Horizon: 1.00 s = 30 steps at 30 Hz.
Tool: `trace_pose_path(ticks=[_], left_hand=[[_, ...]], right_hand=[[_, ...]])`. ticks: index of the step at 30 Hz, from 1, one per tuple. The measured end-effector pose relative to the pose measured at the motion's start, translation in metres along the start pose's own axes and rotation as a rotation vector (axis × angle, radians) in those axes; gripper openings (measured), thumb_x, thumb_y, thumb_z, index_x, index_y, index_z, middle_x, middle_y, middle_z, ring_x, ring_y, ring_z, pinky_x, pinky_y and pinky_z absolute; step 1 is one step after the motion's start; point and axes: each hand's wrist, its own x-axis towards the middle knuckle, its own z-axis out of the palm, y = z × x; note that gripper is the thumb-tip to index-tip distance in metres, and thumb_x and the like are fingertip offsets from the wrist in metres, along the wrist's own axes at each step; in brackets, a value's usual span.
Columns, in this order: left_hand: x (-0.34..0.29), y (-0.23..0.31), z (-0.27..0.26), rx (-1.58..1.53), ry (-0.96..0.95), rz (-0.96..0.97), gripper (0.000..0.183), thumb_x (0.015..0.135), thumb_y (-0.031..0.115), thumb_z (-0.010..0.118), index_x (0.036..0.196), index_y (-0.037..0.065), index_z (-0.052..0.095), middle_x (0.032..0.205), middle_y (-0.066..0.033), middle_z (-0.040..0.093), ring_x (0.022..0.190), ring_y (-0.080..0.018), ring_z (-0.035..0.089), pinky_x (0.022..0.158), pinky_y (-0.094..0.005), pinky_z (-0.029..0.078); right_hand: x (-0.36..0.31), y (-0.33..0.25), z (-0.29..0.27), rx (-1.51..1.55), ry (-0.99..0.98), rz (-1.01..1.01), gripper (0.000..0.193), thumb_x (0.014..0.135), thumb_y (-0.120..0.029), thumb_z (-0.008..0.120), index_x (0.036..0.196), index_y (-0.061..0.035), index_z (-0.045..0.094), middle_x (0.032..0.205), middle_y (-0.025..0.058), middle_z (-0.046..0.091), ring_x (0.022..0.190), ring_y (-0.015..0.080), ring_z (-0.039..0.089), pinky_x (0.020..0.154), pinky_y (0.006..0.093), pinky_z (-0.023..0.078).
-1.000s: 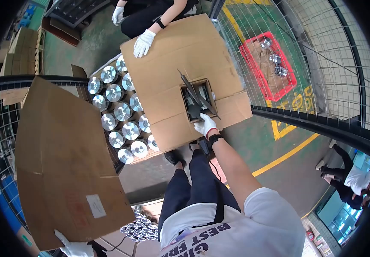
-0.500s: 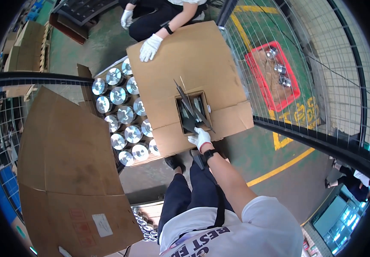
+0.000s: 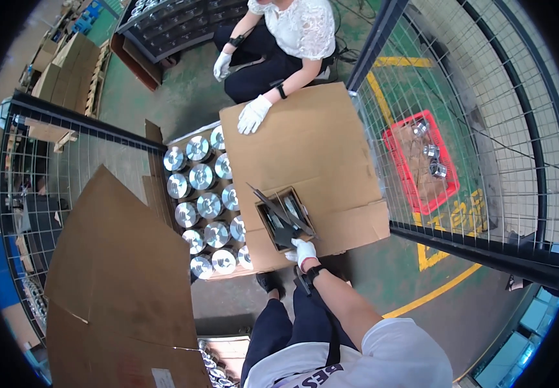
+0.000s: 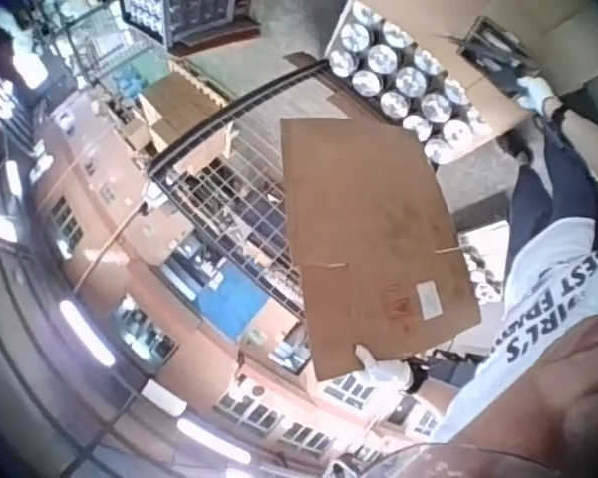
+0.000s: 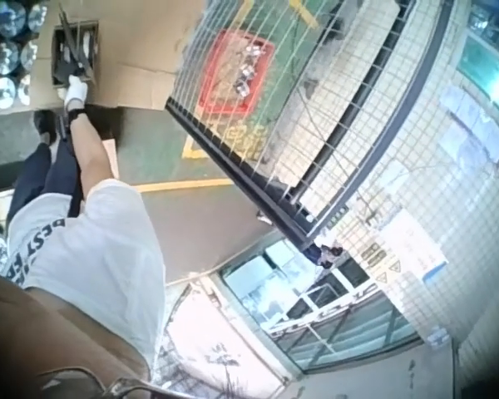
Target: Inspecting metal pistons and moving them from a cardboard pallet to a transport cart.
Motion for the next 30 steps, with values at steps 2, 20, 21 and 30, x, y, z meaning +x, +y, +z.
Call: trace_pose_path(ticks=[2, 20, 21, 30], left_hand=[[-0.007, -0.047, -0.028, 0.246, -0.145, 0.123, 0.048, 0.102, 0.031, 0.047, 0.141, 0.002, 0.044, 0.138, -0.0212, 0.053, 0.115, -0.0337, 0.054, 0.101, -0.0534, 0.044], [-0.002, 0.065, -0.014, -0.172, 0.066, -0.443, 0.064, 0.097, 0.037, 0.057, 0.148, 0.006, 0.034, 0.144, -0.0173, 0.047, 0.118, -0.0332, 0.051, 0.103, -0.0460, 0.043], [-0.001, 0.065, -0.013, -0.194, 0.078, -0.445, 0.066, 0.096, 0.036, 0.059, 0.148, 0.006, 0.033, 0.143, -0.0178, 0.047, 0.118, -0.0335, 0.051, 0.103, -0.0467, 0.043], [0.007, 0.064, -0.006, -0.420, 0.185, -0.430, 0.083, 0.084, 0.024, 0.073, 0.151, 0.006, 0.027, 0.141, -0.0221, 0.046, 0.118, -0.0358, 0.051, 0.100, -0.0525, 0.044]], right_hand=[[0.001, 0.004, 0.023, 0.010, -0.078, -0.054, 0.028, 0.086, -0.019, 0.070, 0.102, 0.0036, 0.064, 0.091, 0.0187, 0.068, 0.061, 0.0320, 0.068, 0.052, 0.0405, 0.061], [0.012, 0.096, 0.194, -0.066, -0.147, 0.139, 0.031, 0.091, -0.018, 0.065, 0.116, -0.0002, 0.059, 0.107, 0.0204, 0.064, 0.086, 0.0368, 0.067, 0.065, 0.0468, 0.063], [0.017, 0.102, 0.197, -0.073, -0.143, 0.139, 0.031, 0.091, -0.018, 0.065, 0.116, -0.0002, 0.059, 0.107, 0.0204, 0.064, 0.086, 0.0368, 0.067, 0.065, 0.0468, 0.063], [0.019, 0.125, 0.207, -0.041, -0.300, 0.285, 0.052, 0.089, -0.034, 0.071, 0.125, 0.0007, 0.055, 0.125, 0.0192, 0.059, 0.096, 0.0361, 0.068, 0.069, 0.0451, 0.058]])
